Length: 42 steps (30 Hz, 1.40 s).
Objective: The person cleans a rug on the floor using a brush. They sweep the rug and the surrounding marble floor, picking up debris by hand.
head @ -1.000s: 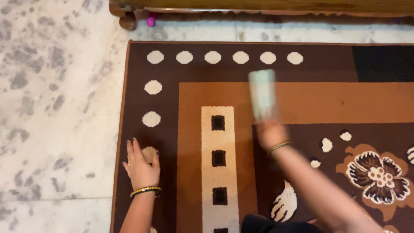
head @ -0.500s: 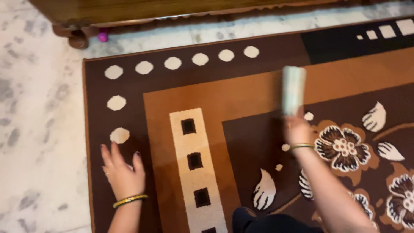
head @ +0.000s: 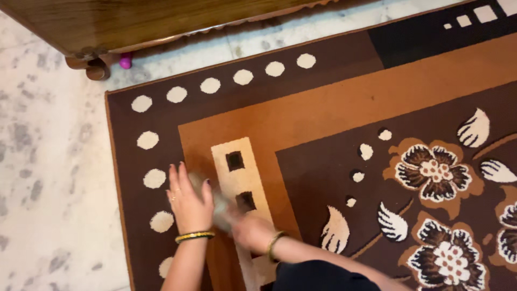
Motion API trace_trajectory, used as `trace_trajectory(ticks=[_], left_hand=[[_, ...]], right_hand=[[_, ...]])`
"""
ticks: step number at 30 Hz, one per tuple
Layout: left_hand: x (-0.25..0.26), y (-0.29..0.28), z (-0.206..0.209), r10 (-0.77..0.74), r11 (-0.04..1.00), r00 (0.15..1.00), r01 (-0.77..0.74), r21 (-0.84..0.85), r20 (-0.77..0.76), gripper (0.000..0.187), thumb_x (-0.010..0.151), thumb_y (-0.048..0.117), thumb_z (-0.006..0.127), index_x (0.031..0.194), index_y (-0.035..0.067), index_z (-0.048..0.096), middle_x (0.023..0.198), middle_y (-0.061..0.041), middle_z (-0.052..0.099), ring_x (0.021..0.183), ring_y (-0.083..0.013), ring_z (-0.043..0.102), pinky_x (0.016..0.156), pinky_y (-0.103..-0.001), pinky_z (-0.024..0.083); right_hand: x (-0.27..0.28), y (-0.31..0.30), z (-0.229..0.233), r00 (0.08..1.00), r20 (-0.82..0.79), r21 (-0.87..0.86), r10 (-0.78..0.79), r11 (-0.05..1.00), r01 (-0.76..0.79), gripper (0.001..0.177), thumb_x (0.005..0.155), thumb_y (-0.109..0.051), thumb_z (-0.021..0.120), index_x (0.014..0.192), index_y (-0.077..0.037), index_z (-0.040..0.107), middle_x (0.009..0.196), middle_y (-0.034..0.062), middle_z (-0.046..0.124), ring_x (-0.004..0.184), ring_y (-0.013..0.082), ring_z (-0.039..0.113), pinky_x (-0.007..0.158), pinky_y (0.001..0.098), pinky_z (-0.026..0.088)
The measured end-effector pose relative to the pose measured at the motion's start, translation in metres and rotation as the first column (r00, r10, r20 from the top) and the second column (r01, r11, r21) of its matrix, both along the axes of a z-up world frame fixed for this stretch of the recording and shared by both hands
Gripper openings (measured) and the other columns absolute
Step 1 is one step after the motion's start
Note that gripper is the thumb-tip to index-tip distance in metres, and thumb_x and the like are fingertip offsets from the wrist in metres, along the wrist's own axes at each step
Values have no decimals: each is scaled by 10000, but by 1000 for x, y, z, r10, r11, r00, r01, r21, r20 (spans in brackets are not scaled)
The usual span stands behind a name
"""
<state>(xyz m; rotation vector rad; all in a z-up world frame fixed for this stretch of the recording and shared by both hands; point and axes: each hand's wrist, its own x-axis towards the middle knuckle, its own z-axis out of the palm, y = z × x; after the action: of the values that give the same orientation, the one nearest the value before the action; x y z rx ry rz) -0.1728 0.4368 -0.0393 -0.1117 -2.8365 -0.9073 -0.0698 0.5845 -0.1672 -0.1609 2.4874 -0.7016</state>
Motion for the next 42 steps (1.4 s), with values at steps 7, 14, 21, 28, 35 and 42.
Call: trace_trajectory(ticks=[7,14,21,28,35,42], left_hand=[[-20,3,-4,-10,999,998,13,-44,61,745,900,267,650,1540,17,363,1620,-262,309,1431,-443,371,1169,-597,297],[-26,29,-43,-71,995,996,75,-69,60,748,895,274,666,1525,2,368,1605,-280,311,1436,-453,378,1153,-570,303],[-30,42,-64,-75,995,988,83,-57,132,739,865,265,658,1515,34,393,1607,-249,337,1422,-435,387,1147,-489,355],[-40,90,-95,-180,964,951,221,-146,251,773,878,342,658,1540,99,340,1618,-198,299,1480,-368,339,1168,-562,276],[-56,89,-118,-93,847,627,458,-270,773,968,903,528,620,1640,201,84,1728,-22,45,1554,-195,187,1271,-603,79],[-70,92,-113,4,751,376,610,-251,927,991,930,579,601,1651,280,-10,1729,-5,-194,1606,-205,46,1258,-599,108]], right_hand=[[-80,132,18,812,-503,-174,-297,955,241,216,976,-288,649,1125,-156,733,1486,169,619,911,307,747,794,358,602],[-31,491,43,37,-504,-213,-863,165,963,552,1058,-248,630,1559,-100,454,1182,199,697,950,257,709,768,370,569],[-28,391,27,528,-402,116,-748,530,840,681,962,-309,505,1611,-205,326,1124,166,751,914,368,733,813,473,585],[-98,419,73,603,-372,207,-705,571,795,517,1028,-409,565,1524,-283,490,1032,248,743,935,422,726,850,503,557],[-29,416,68,323,-153,176,-934,295,939,479,1151,-396,375,1570,-199,496,994,233,759,843,402,756,720,529,609],[-122,294,61,745,-294,-21,-598,784,621,646,973,-343,586,1566,-367,334,953,250,720,850,427,707,782,498,568]])
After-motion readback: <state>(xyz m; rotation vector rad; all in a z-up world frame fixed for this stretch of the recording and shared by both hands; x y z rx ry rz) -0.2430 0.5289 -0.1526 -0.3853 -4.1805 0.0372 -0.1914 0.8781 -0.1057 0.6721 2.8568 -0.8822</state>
